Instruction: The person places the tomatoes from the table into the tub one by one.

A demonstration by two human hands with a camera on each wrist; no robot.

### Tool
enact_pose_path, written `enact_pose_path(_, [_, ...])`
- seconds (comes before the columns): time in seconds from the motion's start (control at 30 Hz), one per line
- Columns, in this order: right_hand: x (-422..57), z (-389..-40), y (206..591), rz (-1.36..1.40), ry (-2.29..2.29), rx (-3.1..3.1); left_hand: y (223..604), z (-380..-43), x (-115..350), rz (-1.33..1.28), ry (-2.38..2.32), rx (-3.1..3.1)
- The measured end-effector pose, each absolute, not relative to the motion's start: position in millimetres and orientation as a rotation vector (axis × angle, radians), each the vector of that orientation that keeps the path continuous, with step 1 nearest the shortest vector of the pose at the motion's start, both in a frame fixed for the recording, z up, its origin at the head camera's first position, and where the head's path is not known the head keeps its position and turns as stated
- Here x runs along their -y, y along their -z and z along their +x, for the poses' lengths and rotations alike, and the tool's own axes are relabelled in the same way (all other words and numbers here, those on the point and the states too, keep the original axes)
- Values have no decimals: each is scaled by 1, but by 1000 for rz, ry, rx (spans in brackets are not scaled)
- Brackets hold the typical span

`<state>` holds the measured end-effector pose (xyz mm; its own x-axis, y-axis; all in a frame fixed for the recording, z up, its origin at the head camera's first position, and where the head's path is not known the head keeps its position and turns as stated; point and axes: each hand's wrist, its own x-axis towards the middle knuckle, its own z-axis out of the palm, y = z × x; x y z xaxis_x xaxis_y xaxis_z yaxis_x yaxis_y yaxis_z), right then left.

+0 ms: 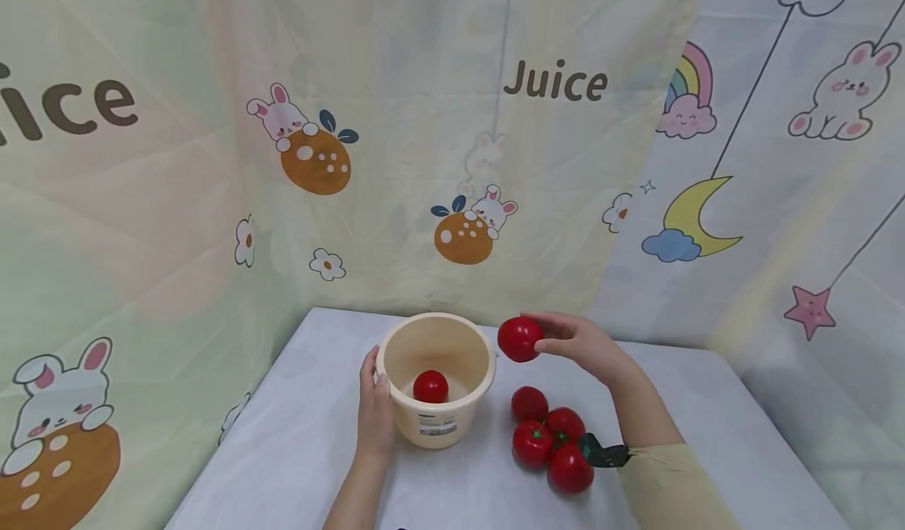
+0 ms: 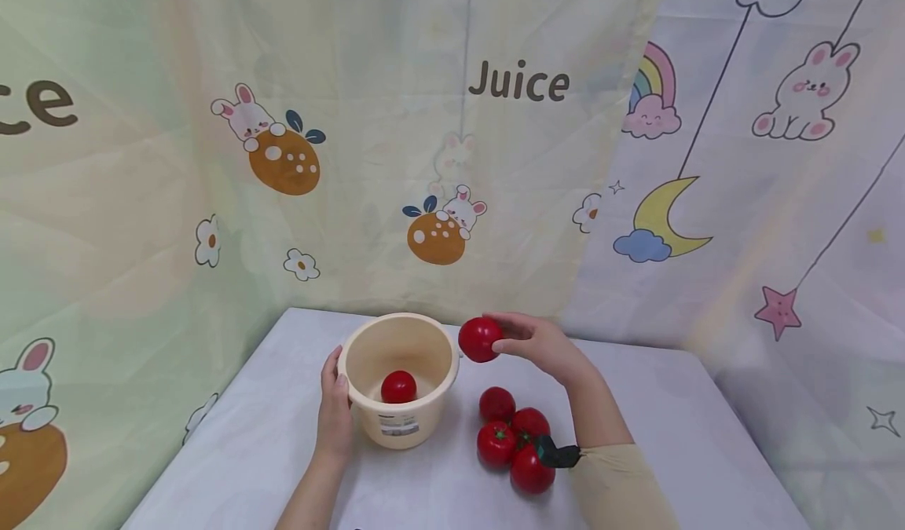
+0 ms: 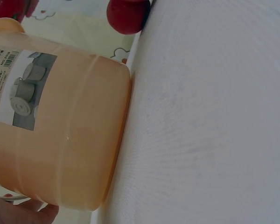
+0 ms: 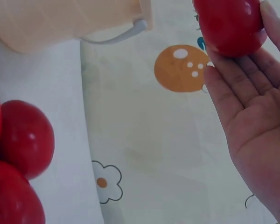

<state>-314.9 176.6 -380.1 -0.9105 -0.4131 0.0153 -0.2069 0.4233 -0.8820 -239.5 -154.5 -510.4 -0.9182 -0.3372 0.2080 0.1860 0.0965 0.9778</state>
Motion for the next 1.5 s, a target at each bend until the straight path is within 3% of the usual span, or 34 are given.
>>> enact_pose_path(0.53, [-128,-328,375,-720,1389,-2326,511,-240,155,164,1890,2008])
enact_pose_path(1.5, [-52,-344,379,-746,1012,-2405,511,-243,157,205,1896,2034])
